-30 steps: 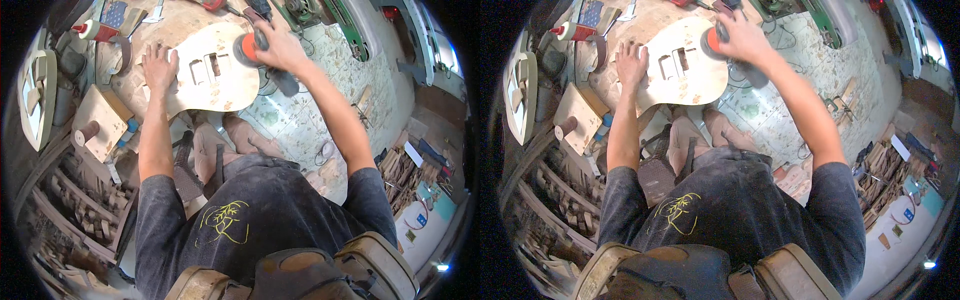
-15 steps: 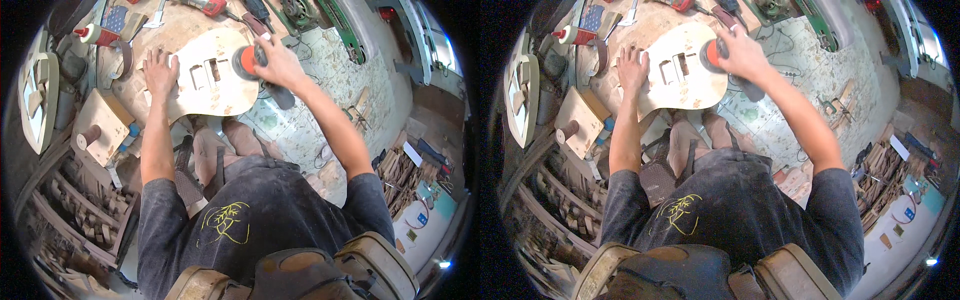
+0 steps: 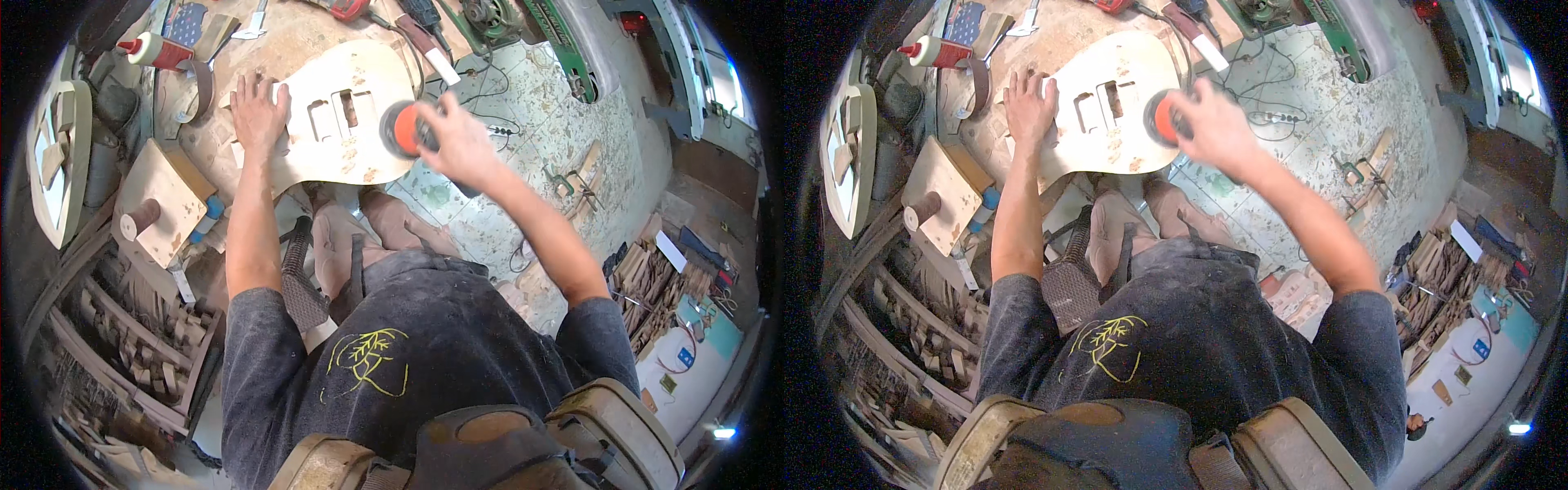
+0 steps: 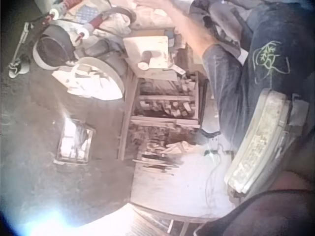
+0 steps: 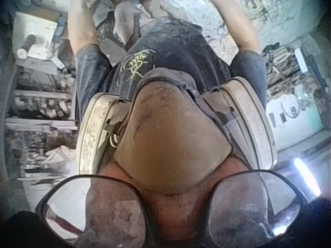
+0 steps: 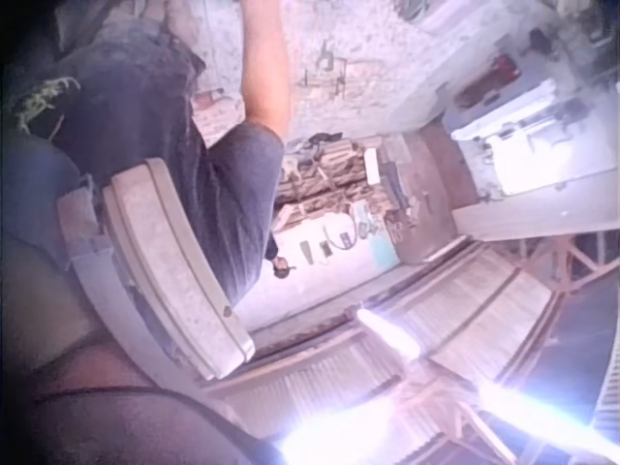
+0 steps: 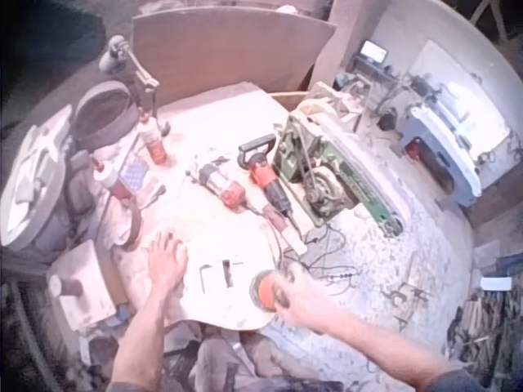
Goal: The person uses an electric orbital sander to smooth the surface and edges of a wooden guitar body on a workbench.
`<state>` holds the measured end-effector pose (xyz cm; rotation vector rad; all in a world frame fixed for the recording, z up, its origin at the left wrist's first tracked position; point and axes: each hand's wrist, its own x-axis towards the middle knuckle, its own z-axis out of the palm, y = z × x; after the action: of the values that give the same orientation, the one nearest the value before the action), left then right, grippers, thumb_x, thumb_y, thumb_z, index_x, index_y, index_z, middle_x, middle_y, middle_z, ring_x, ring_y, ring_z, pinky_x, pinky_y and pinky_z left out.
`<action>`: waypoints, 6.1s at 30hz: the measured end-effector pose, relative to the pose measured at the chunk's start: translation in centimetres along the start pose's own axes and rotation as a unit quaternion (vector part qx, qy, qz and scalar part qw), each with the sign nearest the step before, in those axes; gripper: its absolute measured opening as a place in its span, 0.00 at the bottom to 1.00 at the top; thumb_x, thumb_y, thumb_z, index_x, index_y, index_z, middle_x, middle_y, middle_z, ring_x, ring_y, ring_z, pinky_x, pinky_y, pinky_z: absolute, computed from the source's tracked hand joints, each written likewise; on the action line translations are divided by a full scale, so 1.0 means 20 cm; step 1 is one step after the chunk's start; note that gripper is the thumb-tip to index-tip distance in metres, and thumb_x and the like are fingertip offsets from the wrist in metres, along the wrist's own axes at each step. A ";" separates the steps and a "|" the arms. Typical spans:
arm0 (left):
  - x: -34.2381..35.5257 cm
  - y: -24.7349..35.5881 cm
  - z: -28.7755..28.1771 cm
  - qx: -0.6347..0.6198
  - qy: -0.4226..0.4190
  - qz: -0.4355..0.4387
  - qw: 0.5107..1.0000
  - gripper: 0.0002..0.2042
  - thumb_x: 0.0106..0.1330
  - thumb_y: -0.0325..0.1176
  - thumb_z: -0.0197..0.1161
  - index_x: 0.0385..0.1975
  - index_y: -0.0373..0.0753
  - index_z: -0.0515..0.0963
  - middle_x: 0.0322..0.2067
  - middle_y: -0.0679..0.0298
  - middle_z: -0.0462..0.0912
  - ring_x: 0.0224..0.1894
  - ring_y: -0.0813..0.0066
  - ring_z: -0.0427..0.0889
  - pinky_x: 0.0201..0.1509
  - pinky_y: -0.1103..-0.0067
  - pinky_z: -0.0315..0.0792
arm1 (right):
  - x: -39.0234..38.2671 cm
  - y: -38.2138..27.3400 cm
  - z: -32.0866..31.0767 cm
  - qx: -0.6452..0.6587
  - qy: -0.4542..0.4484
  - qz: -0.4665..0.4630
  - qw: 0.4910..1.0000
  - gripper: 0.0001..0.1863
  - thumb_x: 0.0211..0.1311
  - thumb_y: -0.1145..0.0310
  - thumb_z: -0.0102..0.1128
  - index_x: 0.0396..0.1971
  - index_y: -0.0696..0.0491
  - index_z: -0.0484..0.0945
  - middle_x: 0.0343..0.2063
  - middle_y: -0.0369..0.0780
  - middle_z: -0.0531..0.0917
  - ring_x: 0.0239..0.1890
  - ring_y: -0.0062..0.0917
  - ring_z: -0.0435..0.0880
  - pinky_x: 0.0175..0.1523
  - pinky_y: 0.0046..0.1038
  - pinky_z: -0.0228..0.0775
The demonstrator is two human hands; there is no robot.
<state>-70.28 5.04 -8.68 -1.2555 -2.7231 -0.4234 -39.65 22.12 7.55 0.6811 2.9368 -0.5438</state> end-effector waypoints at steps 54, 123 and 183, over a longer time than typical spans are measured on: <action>0.02 0.01 0.00 -0.011 -0.014 0.003 1.000 0.22 0.71 0.53 0.55 0.54 0.46 0.82 0.68 0.57 0.71 0.74 0.54 0.62 0.77 0.56 0.53 | -0.01 0.19 -0.05 0.046 -0.023 0.167 0.985 0.36 0.51 0.57 0.71 0.61 0.45 0.69 0.51 0.51 0.72 0.48 0.53 0.82 0.54 0.47 0.76; 0.00 0.01 -0.04 -0.035 -0.020 -0.019 0.999 0.20 0.71 0.52 0.56 0.52 0.46 0.83 0.67 0.58 0.73 0.74 0.55 0.62 0.78 0.57 0.52 | 0.86 0.21 -0.16 -0.043 -0.008 0.117 0.992 0.41 0.47 0.54 0.68 0.64 0.46 0.65 0.54 0.61 0.74 0.52 0.59 0.81 0.58 0.48 0.75; -0.01 0.00 -0.04 -0.050 -0.015 -0.004 0.999 0.22 0.71 0.52 0.55 0.52 0.42 0.83 0.67 0.57 0.72 0.74 0.54 0.62 0.78 0.57 0.52 | 0.70 0.06 -0.10 -0.033 0.016 0.097 0.995 0.40 0.47 0.59 0.67 0.65 0.45 0.66 0.53 0.59 0.73 0.51 0.58 0.82 0.55 0.49 0.77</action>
<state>-70.23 4.62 -8.03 -1.2845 -2.7656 -0.5526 -51.69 29.67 6.91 0.9625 2.8585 -0.4184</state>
